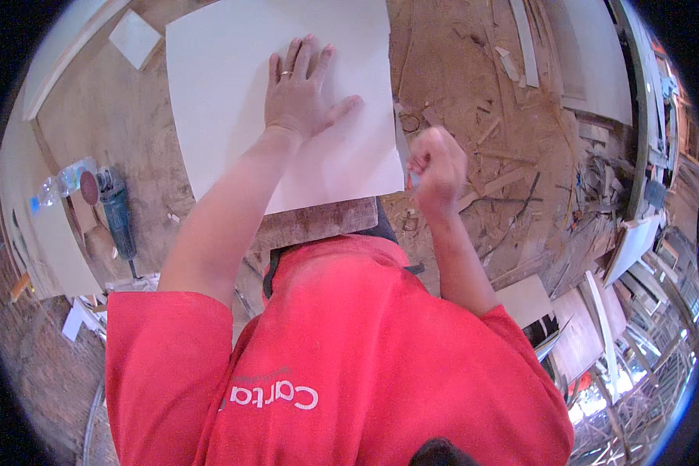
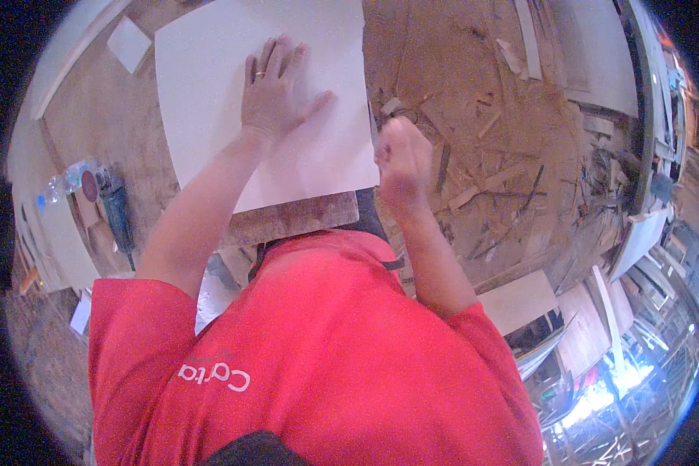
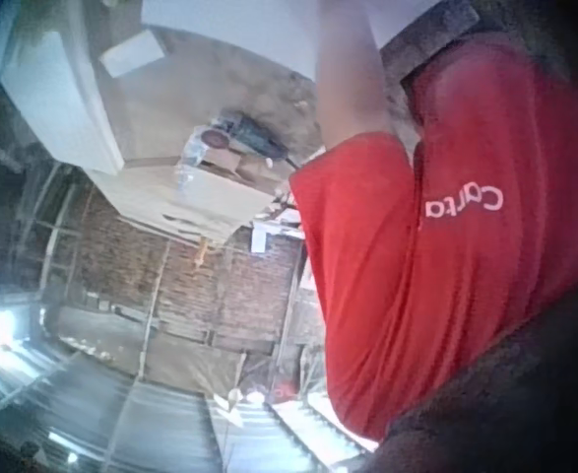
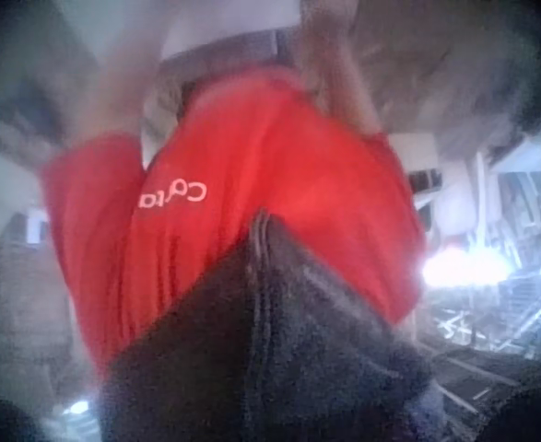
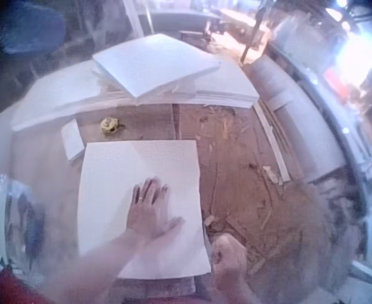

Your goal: The person sands the edges and surfaces of wooden boards using a hand-held power sander and a sanding block.

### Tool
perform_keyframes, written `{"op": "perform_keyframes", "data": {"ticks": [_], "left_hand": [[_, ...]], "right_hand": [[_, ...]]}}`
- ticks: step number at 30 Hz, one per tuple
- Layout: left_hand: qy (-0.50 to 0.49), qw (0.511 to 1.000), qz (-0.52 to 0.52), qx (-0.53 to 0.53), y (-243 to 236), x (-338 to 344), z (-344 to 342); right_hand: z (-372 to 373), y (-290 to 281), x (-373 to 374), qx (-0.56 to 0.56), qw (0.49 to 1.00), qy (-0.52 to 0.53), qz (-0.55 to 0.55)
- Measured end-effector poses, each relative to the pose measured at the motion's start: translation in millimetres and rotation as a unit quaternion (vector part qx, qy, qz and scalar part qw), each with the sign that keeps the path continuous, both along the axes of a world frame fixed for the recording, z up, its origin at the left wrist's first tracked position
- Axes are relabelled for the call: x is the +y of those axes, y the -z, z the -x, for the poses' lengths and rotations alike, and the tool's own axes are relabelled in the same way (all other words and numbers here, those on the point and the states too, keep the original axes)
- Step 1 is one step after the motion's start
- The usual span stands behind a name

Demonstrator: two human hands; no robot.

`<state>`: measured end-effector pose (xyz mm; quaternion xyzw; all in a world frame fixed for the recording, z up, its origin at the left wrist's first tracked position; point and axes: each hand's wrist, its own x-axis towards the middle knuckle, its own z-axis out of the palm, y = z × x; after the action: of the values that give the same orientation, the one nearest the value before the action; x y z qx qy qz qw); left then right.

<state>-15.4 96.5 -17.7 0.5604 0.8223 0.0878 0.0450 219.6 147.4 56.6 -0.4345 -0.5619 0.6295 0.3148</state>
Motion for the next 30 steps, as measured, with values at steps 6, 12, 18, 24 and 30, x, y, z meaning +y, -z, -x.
{"op": "perform_keyframes", "data": {"ticks": [6,12,18,24,30], "left_hand": [[0.010,0.999,-0.038,0.004,-1,2,1],[0.008,1.000,-0.013,0.010,-2,4,0],[0.014,0.999,-0.038,0.021,3,0,1],[0.017,0.999,-0.046,0.018,0,4,-3],[0.017,0.999,-0.008,0.030,-10,7,4]], "right_hand": [[-9,20,-17,-0.051,0.999,0.010,-0.015],[-26,13,-36,-0.029,0.999,0.015,0.004],[-29,-4,-38,-0.060,0.998,0.017,-0.013],[-35,27,-54,-0.057,0.996,0.020,-0.069],[-52,-17,-28,-0.266,0.955,0.011,-0.127]]}}
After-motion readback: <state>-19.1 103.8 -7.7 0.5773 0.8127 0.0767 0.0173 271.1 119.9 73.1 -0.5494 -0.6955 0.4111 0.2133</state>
